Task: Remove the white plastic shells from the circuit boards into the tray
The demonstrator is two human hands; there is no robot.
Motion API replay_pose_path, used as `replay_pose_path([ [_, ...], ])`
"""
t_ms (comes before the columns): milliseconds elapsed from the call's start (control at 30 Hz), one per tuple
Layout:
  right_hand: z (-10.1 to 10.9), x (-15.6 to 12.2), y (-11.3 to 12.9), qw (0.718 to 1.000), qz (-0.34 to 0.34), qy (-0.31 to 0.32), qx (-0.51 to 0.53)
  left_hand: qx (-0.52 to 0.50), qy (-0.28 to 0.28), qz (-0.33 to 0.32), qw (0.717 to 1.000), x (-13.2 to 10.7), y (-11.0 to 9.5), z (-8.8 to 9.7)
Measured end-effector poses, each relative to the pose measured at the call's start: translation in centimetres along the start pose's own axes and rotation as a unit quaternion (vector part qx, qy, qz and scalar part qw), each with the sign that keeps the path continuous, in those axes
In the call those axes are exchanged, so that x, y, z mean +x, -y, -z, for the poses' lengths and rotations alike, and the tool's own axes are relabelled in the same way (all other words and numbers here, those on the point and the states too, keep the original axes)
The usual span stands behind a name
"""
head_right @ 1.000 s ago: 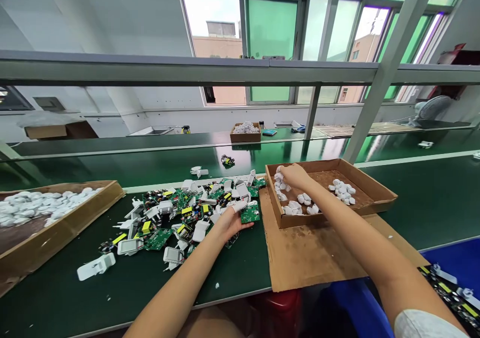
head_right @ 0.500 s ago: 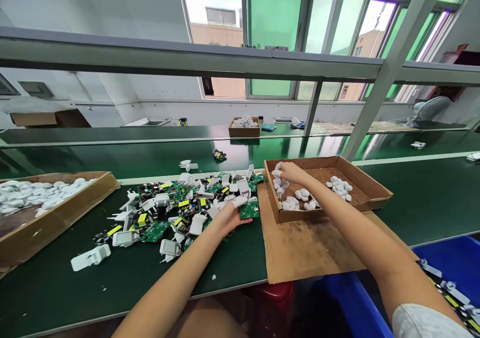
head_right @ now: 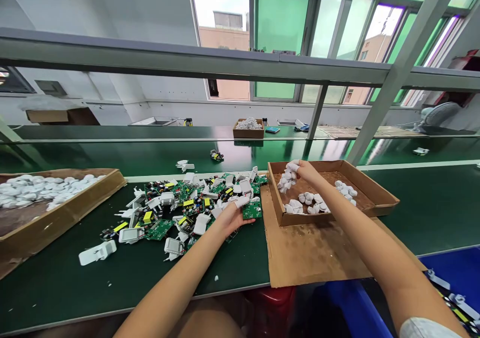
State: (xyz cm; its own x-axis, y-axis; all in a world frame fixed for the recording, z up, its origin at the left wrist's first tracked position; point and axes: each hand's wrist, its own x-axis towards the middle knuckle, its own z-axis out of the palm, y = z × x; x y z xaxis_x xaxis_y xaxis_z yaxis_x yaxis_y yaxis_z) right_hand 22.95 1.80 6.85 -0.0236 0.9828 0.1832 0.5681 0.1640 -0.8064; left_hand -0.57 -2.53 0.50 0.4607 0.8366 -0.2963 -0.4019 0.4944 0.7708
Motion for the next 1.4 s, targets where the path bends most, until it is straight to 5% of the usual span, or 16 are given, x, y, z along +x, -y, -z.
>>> replay_pose_path([
  [233,0.7,-0.4,-0.4,0.950,0.008,-0.008,-0.313,0.001,-0.010,-0.003,1.000,-0.1,-0.1,0.0],
  [733,1.1,-0.5,-1.9,0.936,-0.059,-0.079,-0.339,0.025,-0.006,-0.008,1.000,0.2,0.2,0.2],
  [833,1.7,-0.9,-1.9,0.956,-0.060,-0.131,-0.255,0.029,-0.008,-0.004,1.000,0.2,0.3,0.2],
  [933,1.6,-1.5,-1.7,0.976,-0.064,-0.100,-0.184,0.035,-0.003,-0.003,0.999,0.2,0.3,0.2],
  [1067,-0.9,-2.6,0.3,0.992,-0.027,-0.122,0.018,-0.004,-0.026,-0.022,0.999,0.2,0.1,0.0],
  [1167,-4.6,-2.8,2.5,0.982,0.031,-0.075,0.173,-0.056,-0.054,-0.054,0.996,0.4,-0.1,-0.1],
  [1400,-12.4,-2.0,2.6,0.965,0.177,-0.028,0.193,-0.159,-0.108,-0.122,0.974,1.0,-1.0,0.4],
])
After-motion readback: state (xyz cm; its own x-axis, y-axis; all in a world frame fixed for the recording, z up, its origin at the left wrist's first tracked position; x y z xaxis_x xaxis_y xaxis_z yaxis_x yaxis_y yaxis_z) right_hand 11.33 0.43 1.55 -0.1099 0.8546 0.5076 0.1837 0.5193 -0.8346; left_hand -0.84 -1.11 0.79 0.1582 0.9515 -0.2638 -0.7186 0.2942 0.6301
